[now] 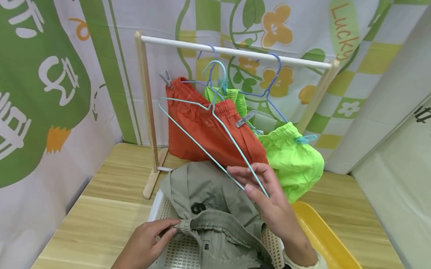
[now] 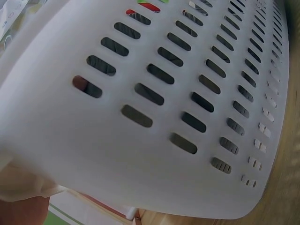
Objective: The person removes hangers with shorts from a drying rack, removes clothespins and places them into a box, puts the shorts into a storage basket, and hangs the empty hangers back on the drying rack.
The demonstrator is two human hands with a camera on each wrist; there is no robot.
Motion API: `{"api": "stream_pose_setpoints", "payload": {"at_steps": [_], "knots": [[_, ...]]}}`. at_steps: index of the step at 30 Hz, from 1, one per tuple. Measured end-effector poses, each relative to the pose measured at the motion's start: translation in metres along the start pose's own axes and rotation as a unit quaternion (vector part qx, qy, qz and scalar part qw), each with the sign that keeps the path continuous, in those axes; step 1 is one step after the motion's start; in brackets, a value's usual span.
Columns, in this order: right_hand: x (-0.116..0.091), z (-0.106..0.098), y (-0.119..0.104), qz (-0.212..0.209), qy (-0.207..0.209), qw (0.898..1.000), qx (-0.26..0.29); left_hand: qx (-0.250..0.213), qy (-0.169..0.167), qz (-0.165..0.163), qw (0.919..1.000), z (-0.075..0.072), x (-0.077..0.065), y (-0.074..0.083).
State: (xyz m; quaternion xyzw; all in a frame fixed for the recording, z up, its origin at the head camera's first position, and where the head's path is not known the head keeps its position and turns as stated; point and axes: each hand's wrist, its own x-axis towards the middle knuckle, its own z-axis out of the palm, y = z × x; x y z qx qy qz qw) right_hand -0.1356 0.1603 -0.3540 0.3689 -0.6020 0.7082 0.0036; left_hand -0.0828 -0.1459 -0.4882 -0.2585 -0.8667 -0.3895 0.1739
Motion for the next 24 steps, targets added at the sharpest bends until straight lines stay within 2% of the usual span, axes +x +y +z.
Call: {"api": "stream_pose_setpoints", "payload": {"at_steps": [6,15,24], "knots": [[0.019,0.007,0.002,-0.004,0.008,1.000,-0.001,-0.023,-0.004,-0.013,0.9996,0.002,-0.001,-0.004],[0.037,0.014,0.006,-0.018,0.029,0.999,-0.015,-0.032,0.008,-0.008,0.9994,0.002,-0.001,-0.003],[0.053,0.018,0.006,0.010,0.046,0.999,-0.022,-0.030,0.009,-0.011,0.9994,0.001,-0.002,-0.004]]}}
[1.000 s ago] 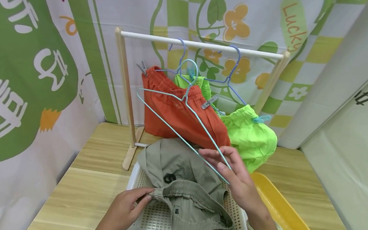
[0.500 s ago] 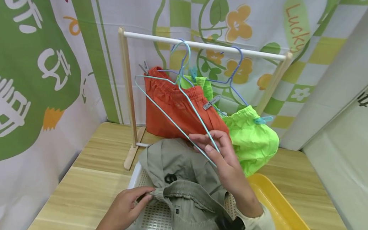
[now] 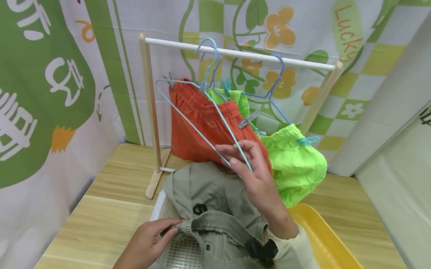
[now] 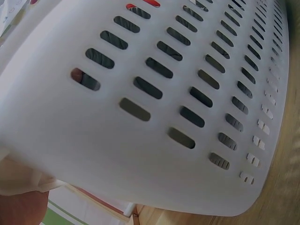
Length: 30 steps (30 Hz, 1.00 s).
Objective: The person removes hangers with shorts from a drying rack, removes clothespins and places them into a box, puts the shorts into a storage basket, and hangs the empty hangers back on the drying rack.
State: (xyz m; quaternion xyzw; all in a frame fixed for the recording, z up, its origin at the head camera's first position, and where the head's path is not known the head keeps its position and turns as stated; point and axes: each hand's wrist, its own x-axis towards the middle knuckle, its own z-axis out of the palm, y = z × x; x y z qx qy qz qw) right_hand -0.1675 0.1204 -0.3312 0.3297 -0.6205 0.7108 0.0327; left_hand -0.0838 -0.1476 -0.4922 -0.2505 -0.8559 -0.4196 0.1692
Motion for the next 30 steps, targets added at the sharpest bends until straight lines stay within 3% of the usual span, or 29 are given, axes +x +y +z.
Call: {"api": "stream_pose_setpoints", "payload": {"at_steps": [30], "knots": [[0.043,0.007,0.008,0.004,-0.012,1.000,-0.019,-0.012,-0.009,0.005,0.9999,0.002,-0.001,-0.005]]}}
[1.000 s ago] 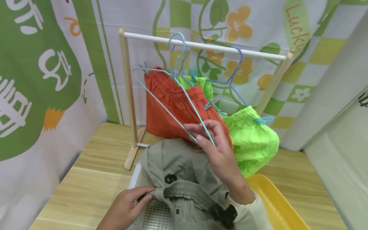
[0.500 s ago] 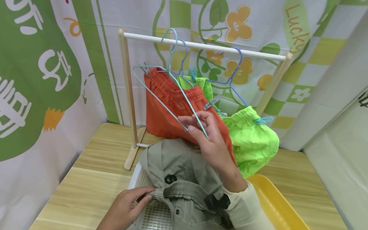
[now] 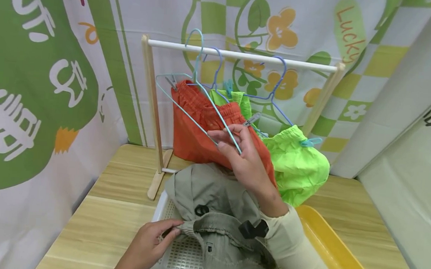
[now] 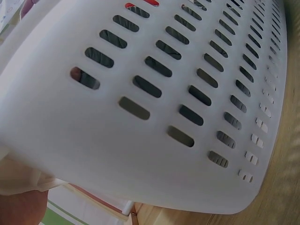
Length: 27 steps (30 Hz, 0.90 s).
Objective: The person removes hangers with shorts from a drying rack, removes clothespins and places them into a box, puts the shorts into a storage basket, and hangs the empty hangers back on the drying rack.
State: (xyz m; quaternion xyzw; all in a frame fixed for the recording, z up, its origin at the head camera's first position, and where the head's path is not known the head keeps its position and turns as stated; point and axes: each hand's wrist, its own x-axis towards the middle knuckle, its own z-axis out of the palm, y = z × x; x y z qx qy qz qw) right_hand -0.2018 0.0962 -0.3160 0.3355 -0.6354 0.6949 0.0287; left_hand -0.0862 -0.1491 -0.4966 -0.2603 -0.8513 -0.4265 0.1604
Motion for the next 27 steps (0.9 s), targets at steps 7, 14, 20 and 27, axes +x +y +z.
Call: {"api": "stream_pose_setpoints", "payload": {"at_steps": [7,14,20,27], "knots": [[0.0051,0.0021,0.0042,-0.003,0.004,1.000,0.000,0.002,-0.002,-0.007,1.0000,-0.0002,0.0003,0.0016],[0.0058,0.0038,0.0087,0.011,0.008,1.000,0.005,0.005,-0.002,-0.009,0.9999,-0.0010,0.0012,0.0022],[0.0071,0.0060,0.0079,0.009,0.025,0.999,0.021,0.001,0.001,-0.007,1.0000,-0.0013,0.0004,0.0018],[0.0099,0.0088,0.0091,0.012,0.035,0.999,0.015,-0.004,0.000,-0.008,1.0000,-0.0002,0.0001,0.0008]]}}
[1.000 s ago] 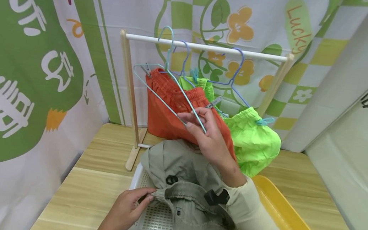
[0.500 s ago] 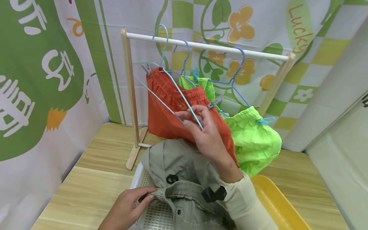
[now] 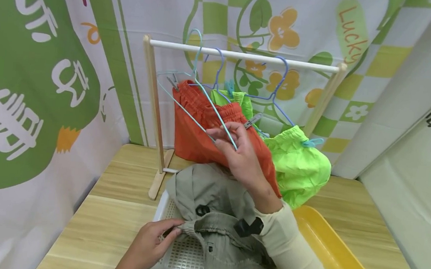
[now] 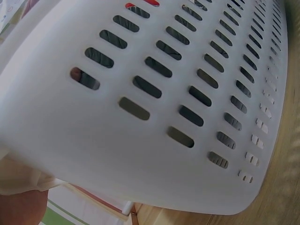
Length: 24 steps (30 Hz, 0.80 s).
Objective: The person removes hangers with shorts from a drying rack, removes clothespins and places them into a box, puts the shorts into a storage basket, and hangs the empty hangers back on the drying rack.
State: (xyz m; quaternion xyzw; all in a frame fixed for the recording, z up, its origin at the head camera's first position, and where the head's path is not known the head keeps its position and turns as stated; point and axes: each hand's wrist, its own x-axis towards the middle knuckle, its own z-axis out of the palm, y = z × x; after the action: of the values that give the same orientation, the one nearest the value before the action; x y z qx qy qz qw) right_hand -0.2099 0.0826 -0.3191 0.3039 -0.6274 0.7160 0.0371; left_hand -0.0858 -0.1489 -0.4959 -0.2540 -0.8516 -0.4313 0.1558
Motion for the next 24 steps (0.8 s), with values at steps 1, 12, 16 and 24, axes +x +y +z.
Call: {"api": "stream_pose_setpoints", "payload": {"at_steps": [1,12,16,24], "knots": [[0.000,0.000,0.001,0.004,-0.001,1.000,-0.007,-0.001,-0.001,-0.001,1.0000,0.000,0.000,0.000],[-0.010,-0.004,0.011,0.018,-0.027,0.999,-0.013,-0.003,-0.001,-0.001,1.0000,0.000,0.000,0.000],[-0.014,-0.007,0.010,0.017,-0.034,0.999,-0.014,0.002,-0.001,-0.005,1.0000,0.000,0.000,0.001],[-0.029,-0.016,0.011,0.016,-0.006,1.000,-0.015,0.012,-0.002,-0.009,0.9999,0.000,0.000,0.002]]}}
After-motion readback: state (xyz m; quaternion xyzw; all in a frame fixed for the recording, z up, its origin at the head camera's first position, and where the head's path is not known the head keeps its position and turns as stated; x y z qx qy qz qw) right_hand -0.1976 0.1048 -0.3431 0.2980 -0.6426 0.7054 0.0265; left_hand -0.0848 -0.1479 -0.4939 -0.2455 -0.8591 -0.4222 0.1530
